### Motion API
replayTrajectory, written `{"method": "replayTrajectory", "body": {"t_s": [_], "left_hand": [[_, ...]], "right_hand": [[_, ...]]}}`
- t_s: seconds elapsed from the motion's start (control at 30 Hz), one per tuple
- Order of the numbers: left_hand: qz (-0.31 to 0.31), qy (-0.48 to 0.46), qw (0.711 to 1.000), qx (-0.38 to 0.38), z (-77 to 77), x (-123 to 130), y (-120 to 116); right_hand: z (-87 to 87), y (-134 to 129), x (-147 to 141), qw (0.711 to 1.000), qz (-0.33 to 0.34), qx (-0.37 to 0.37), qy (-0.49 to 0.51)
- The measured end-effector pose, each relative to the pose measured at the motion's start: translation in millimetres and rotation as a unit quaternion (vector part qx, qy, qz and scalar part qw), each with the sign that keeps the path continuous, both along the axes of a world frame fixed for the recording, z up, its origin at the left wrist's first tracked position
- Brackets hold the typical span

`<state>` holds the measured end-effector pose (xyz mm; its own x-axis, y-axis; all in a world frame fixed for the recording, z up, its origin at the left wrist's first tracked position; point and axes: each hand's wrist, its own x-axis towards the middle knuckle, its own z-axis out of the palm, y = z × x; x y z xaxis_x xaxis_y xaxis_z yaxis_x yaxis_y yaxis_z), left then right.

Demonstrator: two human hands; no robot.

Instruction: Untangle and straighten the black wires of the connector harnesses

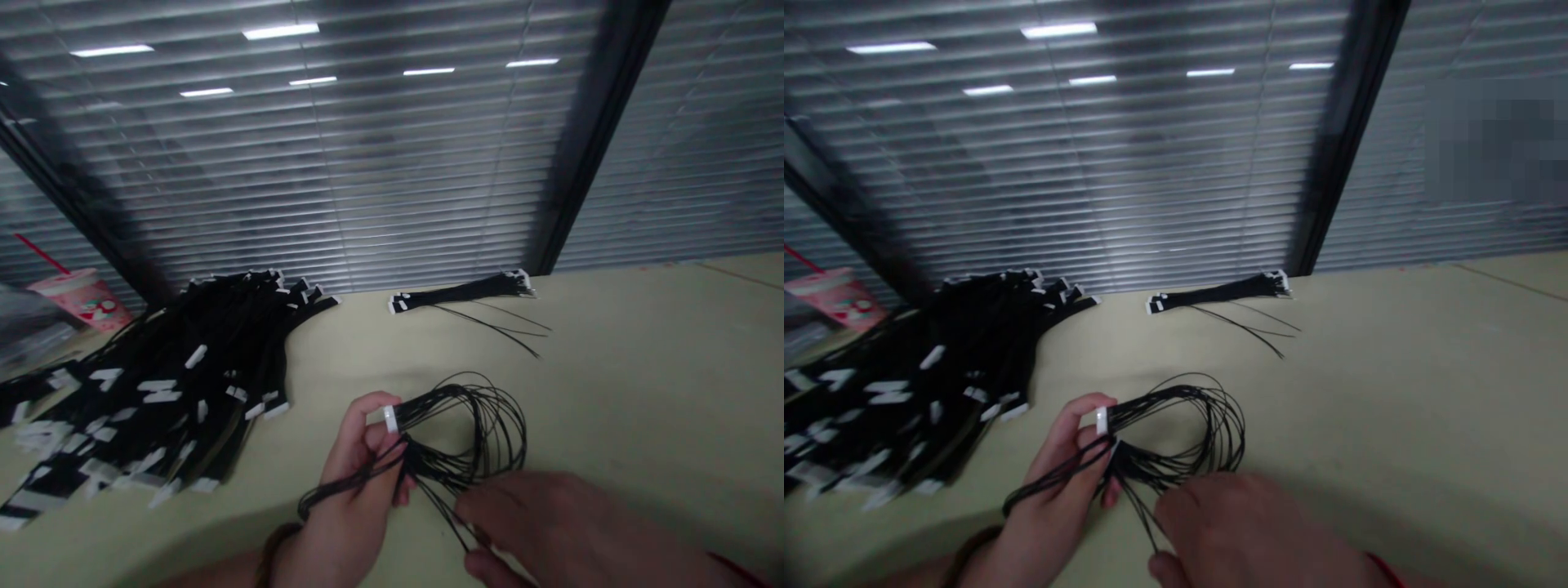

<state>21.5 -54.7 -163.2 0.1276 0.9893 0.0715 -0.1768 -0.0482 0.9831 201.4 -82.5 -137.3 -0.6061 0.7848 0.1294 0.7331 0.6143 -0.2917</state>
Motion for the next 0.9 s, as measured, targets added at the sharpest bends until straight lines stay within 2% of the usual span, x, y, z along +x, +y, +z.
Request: {"method": "replayTrajectory", "body": {"t_s": [0.13,0.2,0.43,0.5,0.53,0.57,0.6,0.67,0.7,0.73,0.77,0.9], "left_hand": [[-0.03,-0.018,0.999,0.0,-2.7,-0.3,-3.3],[-0.032,-0.021,0.999,-0.004,-3.7,0.1,-4.0],[-0.053,-0.021,0.998,0.015,-8.6,0.4,-5.1],[-0.047,-0.018,0.999,0.014,-9.5,-0.1,-5.7],[-0.04,-0.018,0.999,0.012,-9.5,-0.3,-5.9],[-0.033,-0.019,0.999,0.009,-9.3,-0.3,-6.0],[-0.028,-0.019,0.999,0.006,-8.8,-0.2,-5.9],[-0.024,-0.02,0.999,-0.001,-7.7,0.3,-5.3],[-0.024,-0.02,1.0,-0.002,-7.1,0.6,-4.7],[-0.025,-0.019,1.0,-0.002,-6.6,0.9,-4.0],[-0.025,-0.018,1.0,-0.001,-6.2,1.2,-3.1],[-0.025,-0.025,0.999,0.011,-4.4,2.5,-0.6]], "right_hand": [[4.1,0.4,-6.3,0.994,-0.063,-0.085,0.03],[3.8,-0.2,-7.9,0.991,-0.08,-0.103,0.034],[2.8,2.8,-9.8,0.983,-0.088,-0.124,0.103],[7.4,7.0,-7.2,0.975,-0.088,-0.154,0.132],[11.1,10.1,-4.2,0.965,-0.078,-0.195,0.157],[15.6,13.9,0.3,0.945,-0.062,-0.257,0.194],[20.9,18.4,6.3,0.91,-0.037,-0.332,0.247],[32.3,29.4,22.3,0.806,0.024,-0.462,0.368],[37.7,35.5,31.3,0.756,0.057,-0.491,0.429],[42.5,41.8,40.5,0.733,0.074,-0.486,0.47],[46.7,47.9,49.1,0.726,0.076,-0.46,0.506],[59.4,65.8,71.8,0.762,0.003,-0.266,0.59]]}}
